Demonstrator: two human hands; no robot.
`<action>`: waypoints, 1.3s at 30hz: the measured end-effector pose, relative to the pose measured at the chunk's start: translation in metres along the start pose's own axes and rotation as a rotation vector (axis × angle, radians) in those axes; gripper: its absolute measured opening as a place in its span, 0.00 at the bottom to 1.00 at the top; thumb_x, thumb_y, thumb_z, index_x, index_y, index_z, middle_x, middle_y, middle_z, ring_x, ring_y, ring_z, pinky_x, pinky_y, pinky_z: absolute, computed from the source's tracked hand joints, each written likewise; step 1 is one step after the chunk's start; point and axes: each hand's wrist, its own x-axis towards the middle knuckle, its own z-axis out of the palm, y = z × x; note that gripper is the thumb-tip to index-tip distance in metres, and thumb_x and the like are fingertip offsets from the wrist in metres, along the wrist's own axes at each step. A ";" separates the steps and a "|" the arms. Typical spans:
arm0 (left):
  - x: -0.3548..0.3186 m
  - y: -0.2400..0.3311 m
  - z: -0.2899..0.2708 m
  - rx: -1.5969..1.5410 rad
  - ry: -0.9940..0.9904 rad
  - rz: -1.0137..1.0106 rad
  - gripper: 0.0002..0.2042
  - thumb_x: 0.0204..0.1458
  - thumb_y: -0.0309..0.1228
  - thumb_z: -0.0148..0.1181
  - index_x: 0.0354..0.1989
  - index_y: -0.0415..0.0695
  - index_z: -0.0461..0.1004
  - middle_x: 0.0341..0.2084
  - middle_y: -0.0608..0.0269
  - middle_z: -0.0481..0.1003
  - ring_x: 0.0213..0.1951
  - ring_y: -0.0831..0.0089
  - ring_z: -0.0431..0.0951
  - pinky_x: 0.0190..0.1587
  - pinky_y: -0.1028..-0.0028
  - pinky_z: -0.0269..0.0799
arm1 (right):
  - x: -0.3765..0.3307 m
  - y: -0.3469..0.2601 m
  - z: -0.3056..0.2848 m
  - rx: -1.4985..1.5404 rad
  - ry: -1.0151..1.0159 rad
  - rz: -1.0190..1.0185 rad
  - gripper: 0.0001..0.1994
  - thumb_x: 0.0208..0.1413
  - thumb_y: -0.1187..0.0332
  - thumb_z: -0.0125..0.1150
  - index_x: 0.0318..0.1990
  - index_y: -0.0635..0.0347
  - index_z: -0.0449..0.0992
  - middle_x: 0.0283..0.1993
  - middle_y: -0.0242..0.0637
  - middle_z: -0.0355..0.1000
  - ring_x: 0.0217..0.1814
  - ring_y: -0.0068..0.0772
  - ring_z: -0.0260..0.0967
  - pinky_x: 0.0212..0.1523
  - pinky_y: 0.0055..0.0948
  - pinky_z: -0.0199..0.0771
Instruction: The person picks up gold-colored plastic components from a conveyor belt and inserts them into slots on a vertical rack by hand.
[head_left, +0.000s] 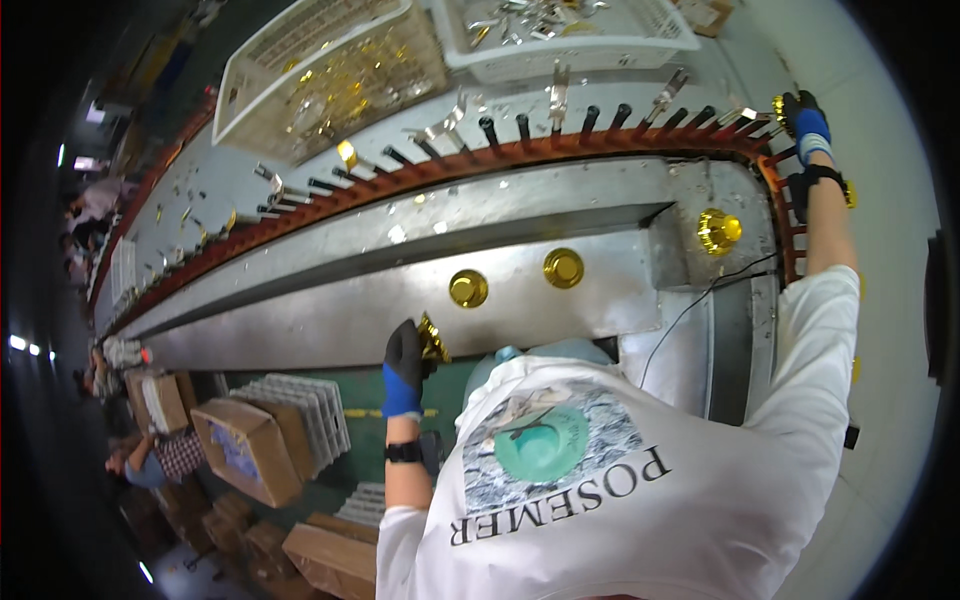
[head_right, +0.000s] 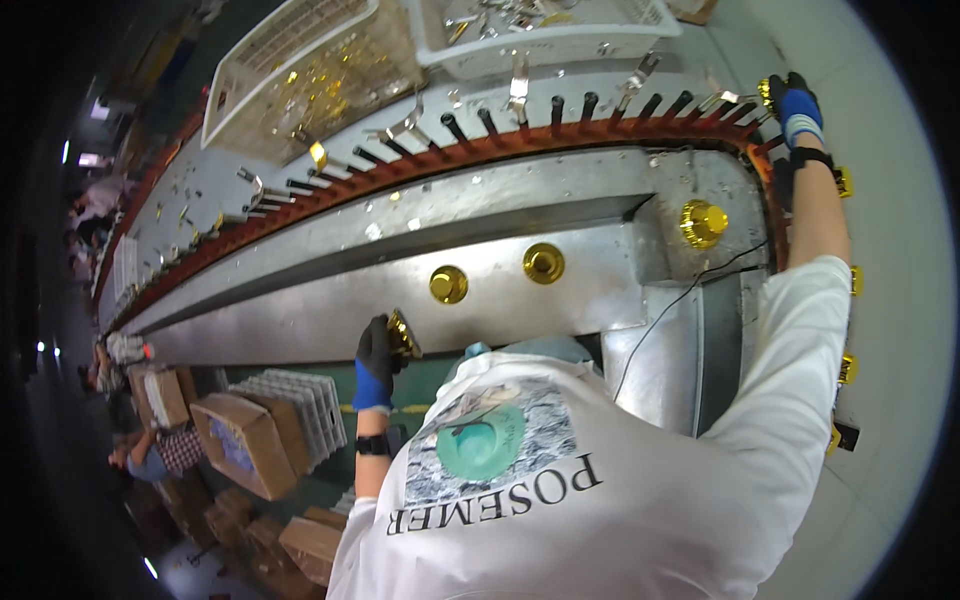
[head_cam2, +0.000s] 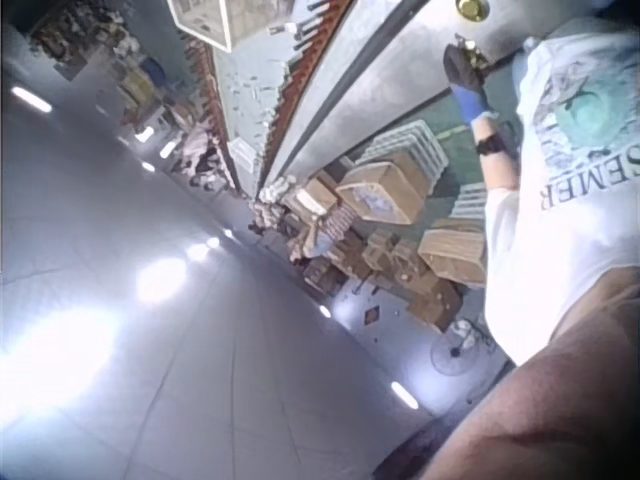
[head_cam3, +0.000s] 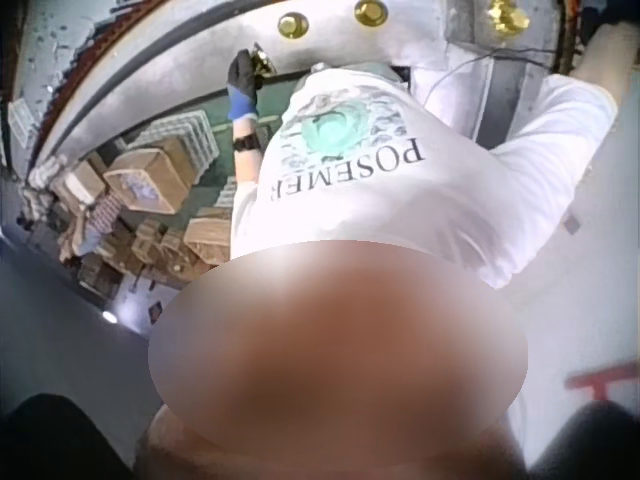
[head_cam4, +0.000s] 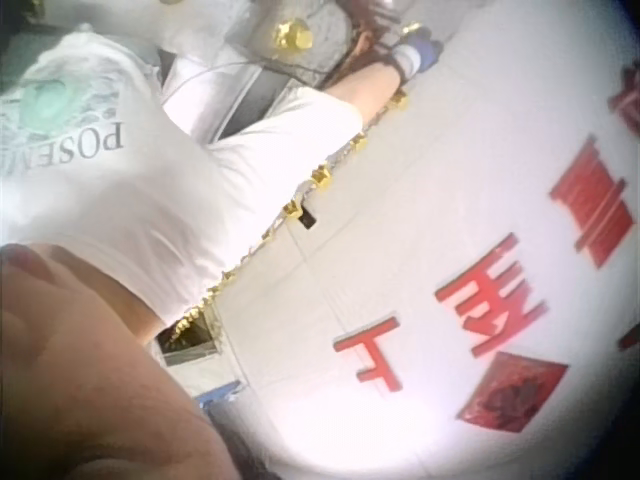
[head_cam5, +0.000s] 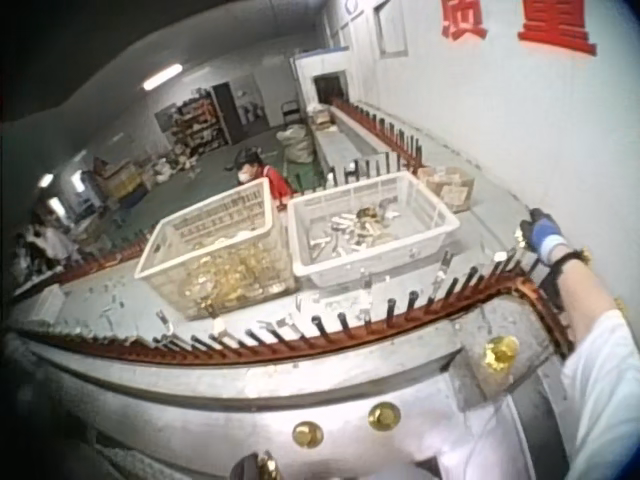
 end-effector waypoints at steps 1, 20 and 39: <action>0.008 -0.003 0.000 0.021 -0.008 0.023 0.30 0.68 0.55 0.58 0.63 0.40 0.75 0.33 0.61 0.80 0.23 0.76 0.76 0.25 0.76 0.69 | -0.006 -0.007 0.005 0.002 -0.019 -0.008 0.38 0.60 0.38 0.60 0.70 0.56 0.73 0.63 0.56 0.78 0.66 0.61 0.75 0.66 0.49 0.73; 0.188 -0.088 0.073 1.203 -0.152 0.615 0.26 0.54 0.50 0.71 0.53 0.45 0.75 0.41 0.45 0.82 0.41 0.46 0.84 0.43 0.50 0.81 | -0.498 -0.252 0.147 0.525 -0.569 -0.663 0.29 0.52 0.57 0.73 0.61 0.60 0.77 0.47 0.51 0.80 0.48 0.55 0.79 0.50 0.49 0.79; 0.180 -0.068 0.143 1.218 -0.334 0.563 0.49 0.53 0.43 0.70 0.80 0.42 0.48 0.57 0.37 0.74 0.46 0.40 0.84 0.46 0.48 0.82 | -0.542 -0.252 0.199 0.165 -0.715 -0.573 0.39 0.54 0.58 0.72 0.73 0.52 0.66 0.74 0.50 0.67 0.71 0.55 0.68 0.70 0.52 0.69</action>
